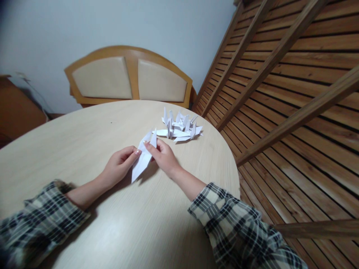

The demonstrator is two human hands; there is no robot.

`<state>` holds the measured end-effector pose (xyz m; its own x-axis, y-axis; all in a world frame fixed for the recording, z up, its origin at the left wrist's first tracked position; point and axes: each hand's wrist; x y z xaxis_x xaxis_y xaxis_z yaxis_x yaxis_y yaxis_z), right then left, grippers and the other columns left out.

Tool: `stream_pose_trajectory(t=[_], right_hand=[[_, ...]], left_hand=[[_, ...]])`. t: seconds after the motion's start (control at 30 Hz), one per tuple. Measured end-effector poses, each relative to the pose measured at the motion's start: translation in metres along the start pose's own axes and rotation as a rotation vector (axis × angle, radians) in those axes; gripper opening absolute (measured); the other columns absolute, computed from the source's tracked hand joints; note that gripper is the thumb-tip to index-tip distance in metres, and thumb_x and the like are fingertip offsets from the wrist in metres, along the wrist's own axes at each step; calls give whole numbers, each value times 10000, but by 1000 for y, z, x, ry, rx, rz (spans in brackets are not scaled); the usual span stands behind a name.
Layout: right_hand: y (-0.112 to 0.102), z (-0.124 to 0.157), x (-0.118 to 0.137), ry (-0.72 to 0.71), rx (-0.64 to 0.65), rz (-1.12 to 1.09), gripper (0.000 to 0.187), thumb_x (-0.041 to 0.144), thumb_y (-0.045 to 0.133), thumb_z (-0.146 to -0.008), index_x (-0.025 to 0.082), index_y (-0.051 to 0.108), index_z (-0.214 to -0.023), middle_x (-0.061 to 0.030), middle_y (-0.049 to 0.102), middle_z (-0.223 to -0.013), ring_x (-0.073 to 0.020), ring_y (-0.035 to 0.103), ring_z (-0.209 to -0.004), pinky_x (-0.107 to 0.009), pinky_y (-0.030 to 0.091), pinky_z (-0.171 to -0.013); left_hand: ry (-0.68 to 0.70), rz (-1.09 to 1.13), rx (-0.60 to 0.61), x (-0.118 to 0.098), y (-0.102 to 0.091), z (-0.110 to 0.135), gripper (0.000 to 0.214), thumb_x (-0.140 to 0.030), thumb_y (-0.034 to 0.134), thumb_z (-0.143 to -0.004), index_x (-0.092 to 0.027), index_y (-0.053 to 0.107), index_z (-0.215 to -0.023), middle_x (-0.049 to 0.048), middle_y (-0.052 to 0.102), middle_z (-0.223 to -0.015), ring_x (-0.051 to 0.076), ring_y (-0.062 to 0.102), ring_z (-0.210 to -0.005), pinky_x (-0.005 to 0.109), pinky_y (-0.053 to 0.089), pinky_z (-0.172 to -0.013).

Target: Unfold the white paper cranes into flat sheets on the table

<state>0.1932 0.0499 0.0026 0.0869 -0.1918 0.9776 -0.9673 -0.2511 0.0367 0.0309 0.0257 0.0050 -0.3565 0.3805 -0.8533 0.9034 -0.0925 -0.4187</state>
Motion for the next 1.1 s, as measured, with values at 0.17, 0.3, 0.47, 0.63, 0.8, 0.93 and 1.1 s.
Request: stream_pose_trajectory(t=[0.17,0.3,0.47,0.63,0.8,0.93,1.1], right_hand=[[5,3,-3,15,30,5,359,527,652,-781,183,593,-865,-8,593,-775,-140,535,-690,-282,438,-649],[5,3,-5,21,30,32,354,534,628,-806,183,581,-797,3,570,-715,-132,510,-641,-270,407,-594],[4,3,-7,-20,-5,64,337,514,622,-823,182,578,-791,4,563,-714,-127,496,-633,-269,389,-587],[4,3,-6,-33,-42,56,340,523,588,-842,187,564,-798,11,545,-711,-129,490,-639,-271,392,-592],[4,2,-3,-83,-60,68,289,474,621,-829,187,589,-815,6,562,-750,-138,510,-688,-273,409,-621],[4,2,2,-114,-51,84,256,440,621,-834,187,608,-798,-5,592,-778,-149,542,-735,-285,436,-666],[5,4,5,-62,-32,44,292,462,623,-825,179,604,-756,-6,586,-748,-137,531,-689,-272,426,-621]], left_hand=[[11,-34,-52,-2,0,-1,316,-407,479,-892,-172,571,-702,-18,499,-608,126,450,-580,242,360,-537],[-3,-23,-54,-2,0,-1,315,-408,482,-897,-170,580,-717,-17,501,-614,127,450,-582,245,360,-537],[5,45,-46,-1,0,-1,287,-399,504,-894,-164,590,-754,-15,519,-643,121,456,-595,239,372,-549],[-16,91,-18,2,2,-2,243,-391,572,-866,-162,587,-787,-26,525,-639,107,456,-569,224,364,-525],[-14,91,37,3,2,-1,259,-391,610,-845,-170,542,-726,-33,521,-622,104,475,-563,220,369,-526],[-18,38,118,3,3,-1,284,-403,608,-844,-166,546,-701,-25,539,-611,113,490,-567,230,378,-538],[8,3,139,3,4,-2,293,-407,626,-824,-162,562,-676,-14,549,-615,119,482,-573,237,373,-538]])
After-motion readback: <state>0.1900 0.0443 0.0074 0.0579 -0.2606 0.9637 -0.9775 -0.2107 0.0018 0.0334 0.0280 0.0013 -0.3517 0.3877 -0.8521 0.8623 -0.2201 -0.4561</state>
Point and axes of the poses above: each hand's wrist, its own z-axis away from the middle knuckle, its own y-axis out of the palm, x = y × z
